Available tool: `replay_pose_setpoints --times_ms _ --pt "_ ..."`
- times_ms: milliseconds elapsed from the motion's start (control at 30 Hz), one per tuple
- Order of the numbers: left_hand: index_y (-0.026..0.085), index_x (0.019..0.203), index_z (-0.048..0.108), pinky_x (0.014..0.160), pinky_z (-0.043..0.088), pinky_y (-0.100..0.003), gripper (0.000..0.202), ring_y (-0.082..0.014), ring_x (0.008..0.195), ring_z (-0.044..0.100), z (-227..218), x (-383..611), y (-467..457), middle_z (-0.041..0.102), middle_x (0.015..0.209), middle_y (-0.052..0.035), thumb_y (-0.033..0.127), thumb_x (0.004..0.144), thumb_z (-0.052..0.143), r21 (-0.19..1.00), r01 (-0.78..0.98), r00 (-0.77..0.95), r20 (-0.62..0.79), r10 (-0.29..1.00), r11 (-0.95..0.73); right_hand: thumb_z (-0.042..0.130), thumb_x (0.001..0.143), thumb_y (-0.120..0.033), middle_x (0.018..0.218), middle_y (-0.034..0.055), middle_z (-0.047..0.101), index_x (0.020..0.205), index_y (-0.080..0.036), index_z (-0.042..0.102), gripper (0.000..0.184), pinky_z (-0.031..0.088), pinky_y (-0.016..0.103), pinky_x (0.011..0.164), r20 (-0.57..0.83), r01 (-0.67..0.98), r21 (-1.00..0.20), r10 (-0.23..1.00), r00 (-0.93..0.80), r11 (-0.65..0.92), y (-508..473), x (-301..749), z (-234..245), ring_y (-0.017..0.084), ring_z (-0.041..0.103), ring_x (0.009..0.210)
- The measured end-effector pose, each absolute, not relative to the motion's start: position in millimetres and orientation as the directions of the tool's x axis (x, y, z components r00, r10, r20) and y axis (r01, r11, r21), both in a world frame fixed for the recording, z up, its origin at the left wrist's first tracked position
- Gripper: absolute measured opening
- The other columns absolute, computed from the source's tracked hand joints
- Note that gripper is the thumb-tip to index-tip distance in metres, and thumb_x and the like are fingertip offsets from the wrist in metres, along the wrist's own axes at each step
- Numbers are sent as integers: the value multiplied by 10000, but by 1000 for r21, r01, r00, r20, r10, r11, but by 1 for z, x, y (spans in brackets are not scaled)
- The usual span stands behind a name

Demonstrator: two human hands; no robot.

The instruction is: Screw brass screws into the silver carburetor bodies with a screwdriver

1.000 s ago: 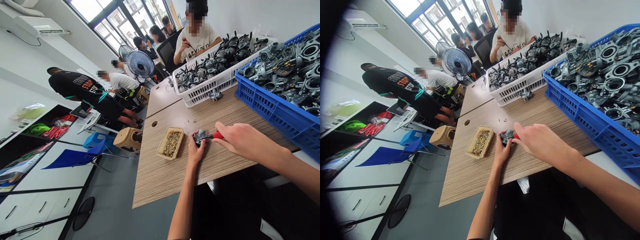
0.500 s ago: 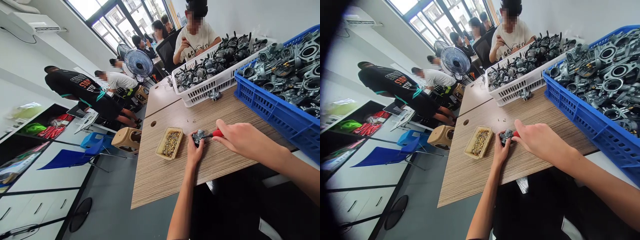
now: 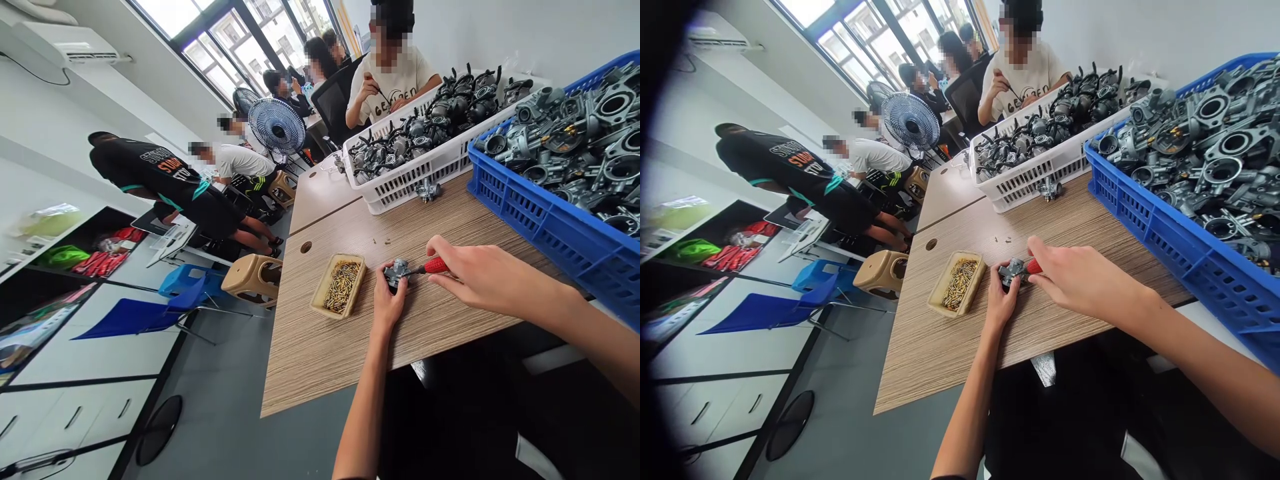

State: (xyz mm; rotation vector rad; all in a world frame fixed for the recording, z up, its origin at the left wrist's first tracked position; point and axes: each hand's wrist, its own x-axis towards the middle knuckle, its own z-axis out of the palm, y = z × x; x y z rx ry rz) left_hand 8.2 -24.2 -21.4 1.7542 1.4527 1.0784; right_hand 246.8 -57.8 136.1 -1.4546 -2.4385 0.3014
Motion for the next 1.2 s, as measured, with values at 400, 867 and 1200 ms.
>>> replay_pose_setpoints --times_ms 400,867,1200 --pt "242 1310 517 1023 527 -413 375 -261 1143 709 -20 9 -24 724 1314 -118 341 970 643 861 468 65 193 979 -200 510 1100 -253 841 31 750 1128 -215 454 73 324 279 552 121 777 -375 858 -499 505 -58 247 137 239 752 719" --pt "238 1297 526 1053 527 -408 382 -252 1171 699 -18 9 -24 724 1291 -108 306 946 658 853 474 57 219 974 -219 488 1105 -253 803 38 747 1128 -210 463 55 304 289 556 104 801 -327 861 -497 502 -60 245 141 257 756 712" --pt "237 1299 526 1020 531 -391 376 -242 1105 711 -15 9 -25 734 1255 -99 314 954 654 849 491 52 195 979 -195 498 1108 -280 805 30 738 1130 -212 462 80 306 282 556 128 799 -350 870 -476 489 -59 245 140 255 756 719"
